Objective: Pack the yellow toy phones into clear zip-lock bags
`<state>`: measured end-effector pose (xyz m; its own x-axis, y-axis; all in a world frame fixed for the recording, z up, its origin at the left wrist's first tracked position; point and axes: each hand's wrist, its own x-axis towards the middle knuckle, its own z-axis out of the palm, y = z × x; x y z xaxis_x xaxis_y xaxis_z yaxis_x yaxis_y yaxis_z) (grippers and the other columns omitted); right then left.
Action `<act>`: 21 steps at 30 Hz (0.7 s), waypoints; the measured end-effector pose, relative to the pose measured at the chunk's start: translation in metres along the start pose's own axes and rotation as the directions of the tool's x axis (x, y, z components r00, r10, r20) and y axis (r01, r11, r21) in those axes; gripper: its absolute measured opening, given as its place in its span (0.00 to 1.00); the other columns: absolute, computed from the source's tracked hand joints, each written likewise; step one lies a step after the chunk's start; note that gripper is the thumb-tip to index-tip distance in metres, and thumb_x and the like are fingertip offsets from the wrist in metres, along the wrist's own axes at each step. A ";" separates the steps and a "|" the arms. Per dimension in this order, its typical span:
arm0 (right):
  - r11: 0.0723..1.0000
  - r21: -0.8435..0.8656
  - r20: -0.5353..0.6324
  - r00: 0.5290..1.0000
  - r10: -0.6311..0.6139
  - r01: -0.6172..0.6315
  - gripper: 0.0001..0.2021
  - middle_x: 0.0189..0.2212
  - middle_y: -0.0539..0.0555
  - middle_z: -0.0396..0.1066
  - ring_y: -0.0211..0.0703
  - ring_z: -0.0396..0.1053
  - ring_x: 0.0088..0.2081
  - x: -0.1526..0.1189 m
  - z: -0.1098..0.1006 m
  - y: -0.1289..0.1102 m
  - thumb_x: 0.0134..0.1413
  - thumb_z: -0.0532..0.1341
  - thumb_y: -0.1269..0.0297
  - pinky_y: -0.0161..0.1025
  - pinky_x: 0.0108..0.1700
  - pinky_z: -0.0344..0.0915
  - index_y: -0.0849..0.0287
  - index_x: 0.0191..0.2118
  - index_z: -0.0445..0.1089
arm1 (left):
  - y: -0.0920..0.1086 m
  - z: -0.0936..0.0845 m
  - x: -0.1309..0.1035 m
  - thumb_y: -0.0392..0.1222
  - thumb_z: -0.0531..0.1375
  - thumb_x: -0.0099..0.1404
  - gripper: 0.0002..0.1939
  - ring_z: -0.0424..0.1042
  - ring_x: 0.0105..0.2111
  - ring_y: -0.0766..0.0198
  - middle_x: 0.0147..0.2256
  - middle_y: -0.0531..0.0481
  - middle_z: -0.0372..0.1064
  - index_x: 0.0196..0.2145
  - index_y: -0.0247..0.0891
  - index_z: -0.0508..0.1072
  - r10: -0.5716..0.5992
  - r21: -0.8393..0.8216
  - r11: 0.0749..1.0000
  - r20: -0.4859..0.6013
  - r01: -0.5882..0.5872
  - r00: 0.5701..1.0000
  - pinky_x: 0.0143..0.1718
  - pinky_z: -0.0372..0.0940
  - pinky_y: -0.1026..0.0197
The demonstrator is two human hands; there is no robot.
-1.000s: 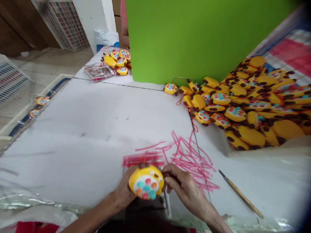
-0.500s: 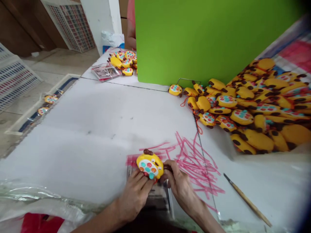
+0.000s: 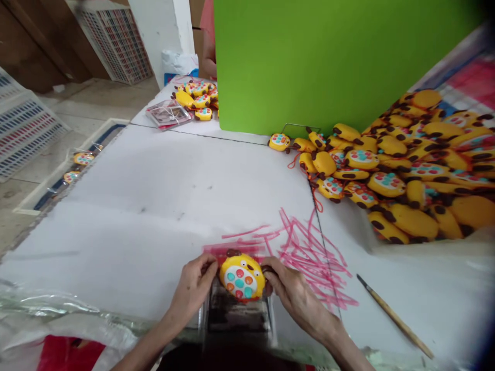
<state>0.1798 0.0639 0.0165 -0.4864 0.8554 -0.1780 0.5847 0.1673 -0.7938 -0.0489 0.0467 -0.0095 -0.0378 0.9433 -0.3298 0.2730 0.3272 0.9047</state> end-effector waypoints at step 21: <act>0.886 -0.379 0.145 0.962 -0.230 0.268 0.10 0.25 0.48 0.67 0.39 0.65 0.28 0.004 0.021 0.000 0.61 0.55 0.69 0.46 0.49 0.59 0.59 0.28 0.65 | -0.008 0.017 -0.004 0.51 0.53 0.64 0.13 0.72 0.29 0.60 0.27 0.51 0.71 0.32 0.37 0.65 -0.093 -0.329 0.940 0.014 0.092 0.996 0.31 0.66 0.61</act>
<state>0.1642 0.0575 0.0037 -0.6965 0.7138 -0.0734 0.6334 0.5635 -0.5303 -0.0347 0.0389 -0.0200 -0.0500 0.9079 -0.4162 -0.0635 0.4130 0.9085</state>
